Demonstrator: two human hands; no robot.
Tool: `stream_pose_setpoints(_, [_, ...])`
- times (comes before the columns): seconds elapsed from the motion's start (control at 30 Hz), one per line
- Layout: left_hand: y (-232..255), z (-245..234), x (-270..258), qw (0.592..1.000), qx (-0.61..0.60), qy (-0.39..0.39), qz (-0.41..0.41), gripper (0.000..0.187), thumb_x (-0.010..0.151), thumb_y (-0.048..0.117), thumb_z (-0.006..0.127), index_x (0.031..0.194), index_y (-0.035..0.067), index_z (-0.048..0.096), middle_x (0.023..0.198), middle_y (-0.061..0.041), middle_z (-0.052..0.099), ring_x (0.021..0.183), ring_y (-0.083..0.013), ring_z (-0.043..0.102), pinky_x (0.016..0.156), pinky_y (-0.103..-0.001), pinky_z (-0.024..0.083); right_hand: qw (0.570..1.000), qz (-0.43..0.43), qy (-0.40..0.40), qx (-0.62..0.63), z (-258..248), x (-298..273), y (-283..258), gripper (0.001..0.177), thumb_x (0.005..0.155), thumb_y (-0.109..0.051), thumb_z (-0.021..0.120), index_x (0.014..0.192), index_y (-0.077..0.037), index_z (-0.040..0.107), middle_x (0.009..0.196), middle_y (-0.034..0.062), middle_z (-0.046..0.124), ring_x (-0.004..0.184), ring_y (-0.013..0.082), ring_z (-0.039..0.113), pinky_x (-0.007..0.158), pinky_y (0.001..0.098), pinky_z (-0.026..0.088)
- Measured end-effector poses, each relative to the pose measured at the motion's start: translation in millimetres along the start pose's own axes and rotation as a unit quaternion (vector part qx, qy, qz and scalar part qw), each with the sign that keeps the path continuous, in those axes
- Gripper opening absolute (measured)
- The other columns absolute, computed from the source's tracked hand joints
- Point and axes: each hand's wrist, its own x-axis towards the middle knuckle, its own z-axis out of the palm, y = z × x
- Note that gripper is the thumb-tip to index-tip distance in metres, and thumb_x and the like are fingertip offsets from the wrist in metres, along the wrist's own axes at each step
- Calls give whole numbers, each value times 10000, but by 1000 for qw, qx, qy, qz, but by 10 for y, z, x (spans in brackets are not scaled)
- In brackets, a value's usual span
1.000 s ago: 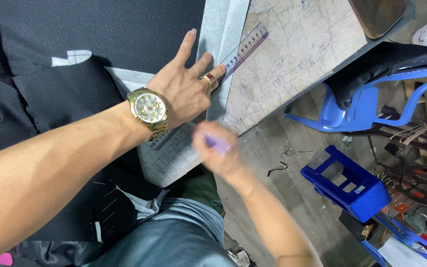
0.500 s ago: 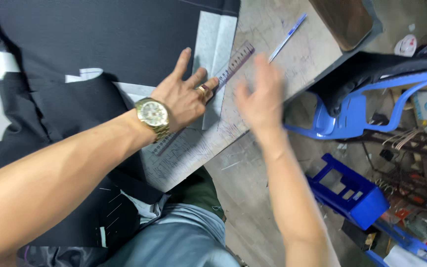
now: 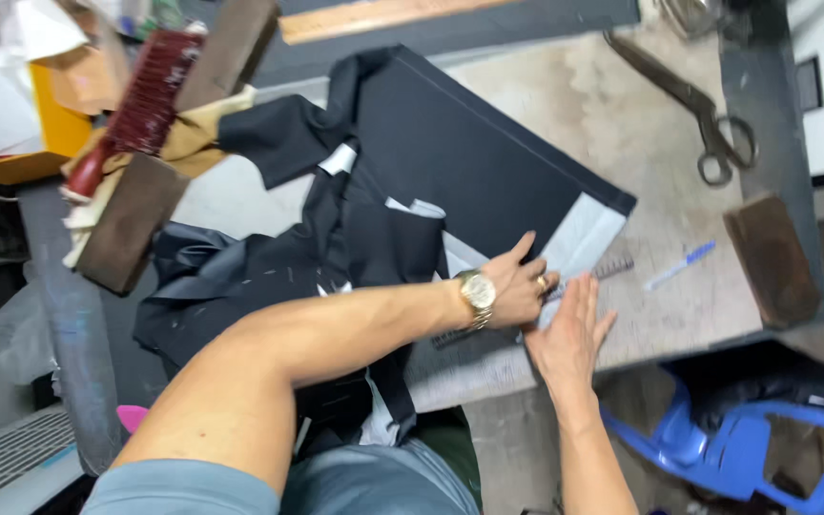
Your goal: The person marks a piece of dark fabric using a ruler and a pen, then uses a piece of chalk to draw additional lines on the material. They later fold the fabric over a padded pressing board and press the seams using an electric iron.
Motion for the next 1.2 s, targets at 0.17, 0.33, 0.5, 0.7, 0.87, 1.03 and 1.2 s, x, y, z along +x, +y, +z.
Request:
stream_pose_setpoints(0.17, [-571,-984,-947,977,-106,142,-115,219,919,48,576,729,30,683,880,-53,644,990,-241,601,1149,-560,349,1000,10,-20,7,-165,36,-174,1030,867,-663,672,1532,77,407,1667,277,318,1585,360,245,1229,696,96])
stream_pose_setpoints(0.33, [-1856,-2079,-2476,825,96,154,-535,237,983,231,612,779,143,695,778,-77,667,645,-314,594,536,-490,435,994,63,-80,33,-284,56,-291,1061,857,-690,554,1563,53,283,1707,259,133,1607,353,38,1219,643,-32])
stream_pose_setpoints(0.5, [-2477,-2745,-3759,731,26,87,-676,150,934,148,619,868,120,751,748,-97,727,731,-282,701,750,-439,535,992,67,-102,29,-418,65,-449,1043,869,-680,536,1548,75,297,1711,264,110,1607,358,21,1218,638,-34])
stream_pose_setpoints(0.7, [-1540,-2919,-3996,610,-105,-366,-695,277,847,318,656,929,101,808,896,-136,768,872,-296,732,782,-428,597,995,46,-90,22,-381,49,-479,1046,870,-661,552,1535,118,340,1694,319,131,1589,405,59,1195,673,9])
stream_pose_setpoints(0.87, [-221,-2598,-4509,509,-110,-513,-683,612,810,571,773,1174,84,703,1182,-143,757,1096,-334,734,885,-455,593,994,52,-91,37,-341,55,-493,944,899,-594,586,1488,109,361,1688,340,109,1585,417,33,1195,671,-15])
stream_pose_setpoints(1.03, [726,-2028,-5247,541,-26,-289,-789,690,781,704,716,1242,191,705,1077,-151,790,1044,-402,733,842,-479,549,999,-20,-4,31,-17,41,12,857,887,-548,704,1408,102,502,1624,374,296,1557,450,199,1219,547,135])
stream_pose_setpoints(1.2, [1241,-1612,-5901,656,-5,-187,-731,716,726,514,861,1327,142,744,970,-41,758,1114,-271,699,1063,-392,505,997,52,-64,13,-304,47,-304,877,907,-603,635,1491,21,439,1689,262,158,1574,405,86,1206,666,53])
